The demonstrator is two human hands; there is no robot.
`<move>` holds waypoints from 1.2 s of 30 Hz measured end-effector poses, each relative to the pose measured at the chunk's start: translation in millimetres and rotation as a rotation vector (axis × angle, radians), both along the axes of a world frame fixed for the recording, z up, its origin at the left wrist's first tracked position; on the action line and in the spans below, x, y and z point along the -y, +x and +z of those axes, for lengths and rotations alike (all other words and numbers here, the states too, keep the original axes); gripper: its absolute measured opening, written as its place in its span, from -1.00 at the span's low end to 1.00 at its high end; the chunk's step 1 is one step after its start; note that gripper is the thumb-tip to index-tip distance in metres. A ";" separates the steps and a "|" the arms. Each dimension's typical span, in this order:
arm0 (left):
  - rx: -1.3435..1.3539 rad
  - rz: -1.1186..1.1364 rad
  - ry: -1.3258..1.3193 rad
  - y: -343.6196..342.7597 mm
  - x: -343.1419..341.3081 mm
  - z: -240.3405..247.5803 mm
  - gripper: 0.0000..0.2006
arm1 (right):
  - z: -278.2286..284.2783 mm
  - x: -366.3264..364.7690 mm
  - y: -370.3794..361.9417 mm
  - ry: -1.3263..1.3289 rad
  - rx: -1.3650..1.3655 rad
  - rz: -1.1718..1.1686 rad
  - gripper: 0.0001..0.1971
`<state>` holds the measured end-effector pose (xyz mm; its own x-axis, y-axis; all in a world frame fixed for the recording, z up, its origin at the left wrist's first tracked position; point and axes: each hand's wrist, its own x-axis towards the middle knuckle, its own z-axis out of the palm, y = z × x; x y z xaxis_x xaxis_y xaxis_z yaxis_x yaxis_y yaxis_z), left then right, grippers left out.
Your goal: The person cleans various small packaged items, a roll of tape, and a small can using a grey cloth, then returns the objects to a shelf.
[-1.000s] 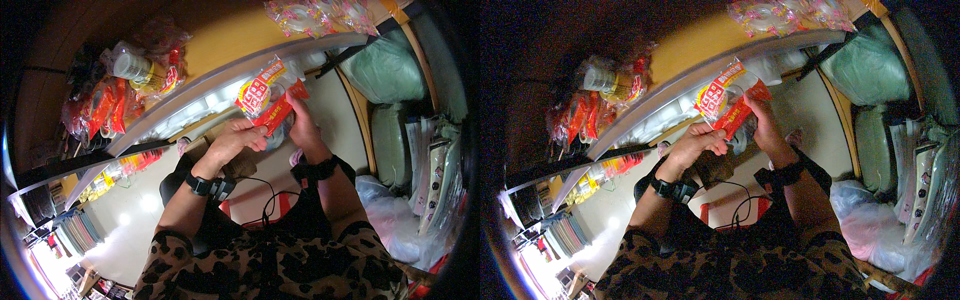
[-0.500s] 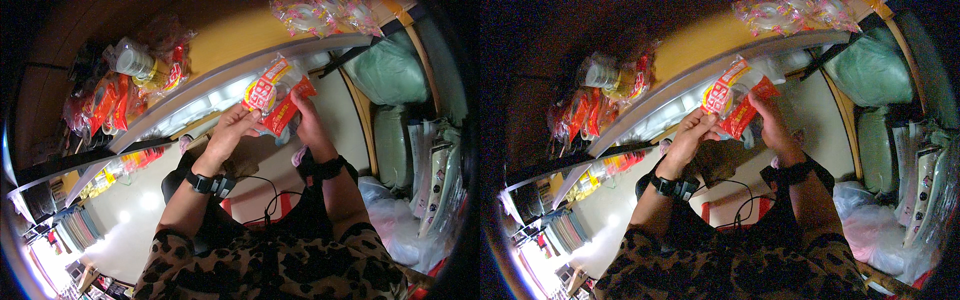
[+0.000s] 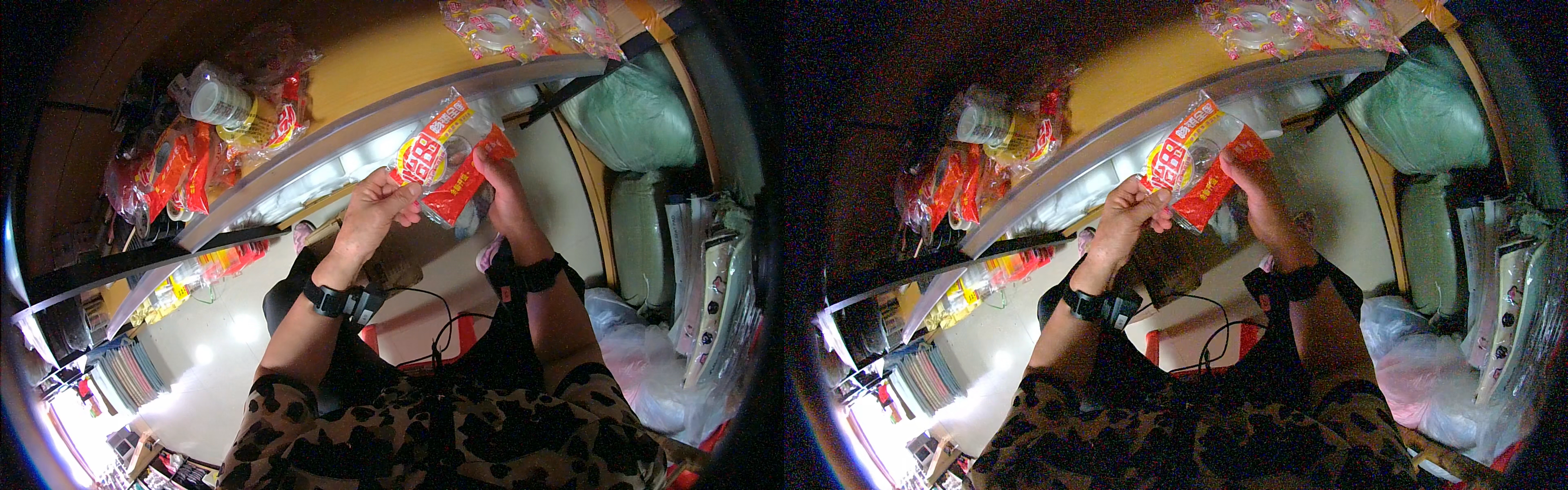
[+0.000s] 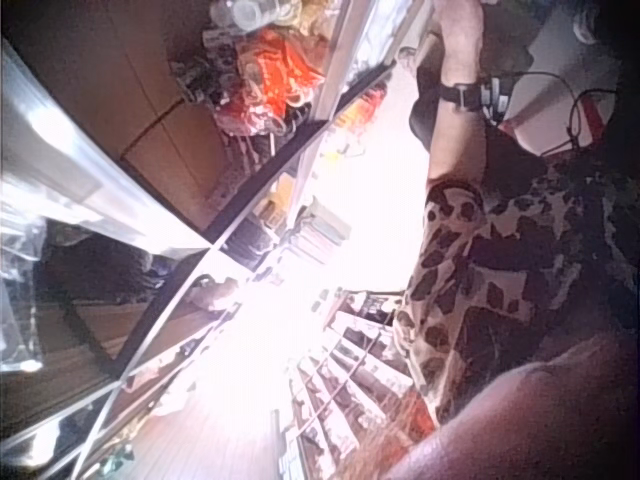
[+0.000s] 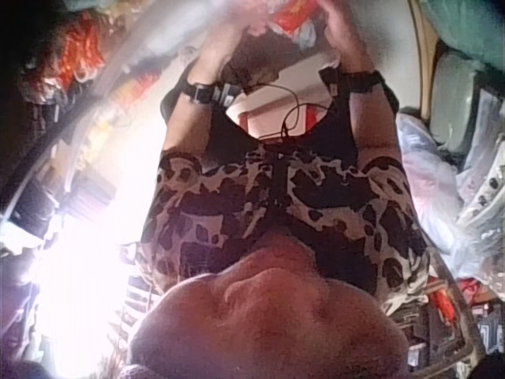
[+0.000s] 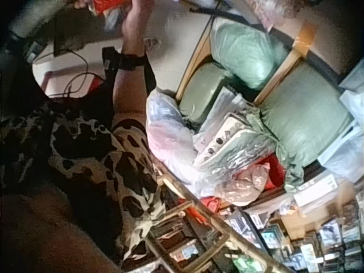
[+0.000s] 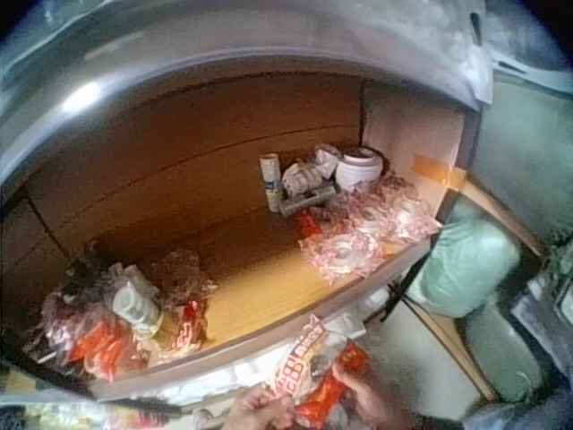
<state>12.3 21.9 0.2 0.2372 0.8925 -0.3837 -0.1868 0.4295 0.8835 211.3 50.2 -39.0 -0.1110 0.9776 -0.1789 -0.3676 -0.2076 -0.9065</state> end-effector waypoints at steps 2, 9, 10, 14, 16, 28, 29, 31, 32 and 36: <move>0.014 -0.038 -0.029 -0.8 -0.3 1.5 -0.87 | -0.4 -0.6 0.8 -0.017 0.016 -0.049 -0.65; 0.065 -0.044 -0.050 -5.3 -1.0 7.2 -0.78 | 7.2 -2.8 12.7 -0.100 -0.079 -0.012 -0.62; 0.043 -0.082 -0.044 -6.4 -0.8 9.2 -0.77 | 9.2 -3.0 13.7 -0.097 -0.094 0.001 -0.62; 0.034 -0.111 -0.073 -6.1 -0.9 11.5 -0.76 | 4.5 -5.2 17.4 -0.039 -0.075 0.019 -0.62; 0.064 -0.118 -0.091 -11.1 -0.6 5.8 -0.76 | 9.4 -3.8 16.7 -0.014 -0.054 0.041 -0.62; 0.014 -0.181 0.104 -4.3 0.0 8.7 -0.61 | 30.7 8.6 -1.2 0.038 0.271 0.406 -0.61; 0.016 -0.182 0.107 -4.6 -0.7 7.8 -0.61 | 30.0 7.5 1.2 0.081 0.368 0.449 -0.61; 0.295 -0.050 -0.067 -6.6 -1.9 6.7 -0.62 | 30.0 7.6 7.3 -0.028 0.273 0.417 -0.61; 0.345 -0.003 -0.086 -8.9 -3.2 4.0 -0.63 | 31.5 4.6 9.6 0.044 0.302 0.369 -0.62; 0.274 -0.043 -0.082 -13.3 -2.9 0.2 -0.63 | 23.9 -2.5 8.4 0.173 0.415 0.289 -0.64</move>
